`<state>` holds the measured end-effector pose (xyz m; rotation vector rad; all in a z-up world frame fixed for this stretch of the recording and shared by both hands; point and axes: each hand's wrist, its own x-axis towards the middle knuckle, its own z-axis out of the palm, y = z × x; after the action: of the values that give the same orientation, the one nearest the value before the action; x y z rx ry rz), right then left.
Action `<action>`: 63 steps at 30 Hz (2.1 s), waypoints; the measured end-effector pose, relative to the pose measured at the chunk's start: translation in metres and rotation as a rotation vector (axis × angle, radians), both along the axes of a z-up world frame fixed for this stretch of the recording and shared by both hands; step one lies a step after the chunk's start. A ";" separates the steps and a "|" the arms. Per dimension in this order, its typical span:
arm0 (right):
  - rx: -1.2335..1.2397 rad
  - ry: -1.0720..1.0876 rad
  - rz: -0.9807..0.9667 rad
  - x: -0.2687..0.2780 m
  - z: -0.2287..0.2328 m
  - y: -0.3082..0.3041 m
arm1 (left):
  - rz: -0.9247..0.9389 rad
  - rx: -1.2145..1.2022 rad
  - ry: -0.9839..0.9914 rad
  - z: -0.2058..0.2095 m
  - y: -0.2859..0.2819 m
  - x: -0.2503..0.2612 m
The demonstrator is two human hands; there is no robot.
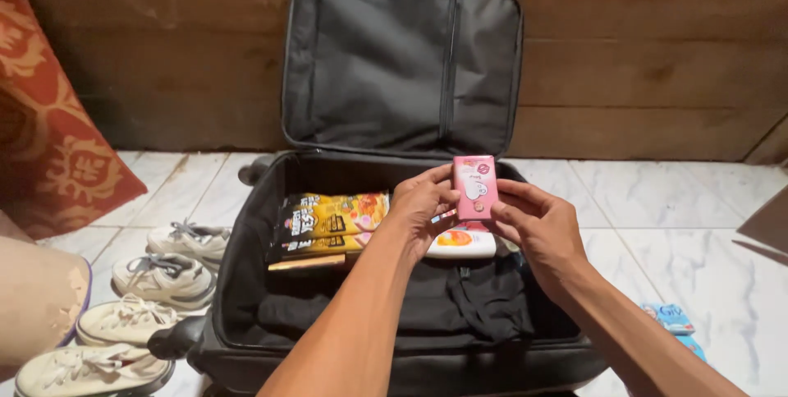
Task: Packing soap, food, and toiletries into a black suitcase on the floor.
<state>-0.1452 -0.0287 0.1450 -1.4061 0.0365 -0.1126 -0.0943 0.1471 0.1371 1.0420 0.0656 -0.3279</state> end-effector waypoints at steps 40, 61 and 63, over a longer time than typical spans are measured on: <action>-0.070 -0.101 0.044 -0.011 0.018 -0.039 | -0.202 0.037 -0.224 0.014 -0.038 -0.019; 0.114 0.210 -0.192 -0.051 -0.050 -0.098 | -0.190 0.333 -0.093 -0.040 -0.109 -0.013; 0.121 0.198 -0.215 -0.051 -0.055 -0.108 | -0.171 0.358 -0.066 -0.047 -0.123 -0.010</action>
<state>-0.1960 -0.1367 0.0898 -1.2854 0.3536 -0.1465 -0.1040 0.0239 0.0903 1.4173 -0.0261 -0.4473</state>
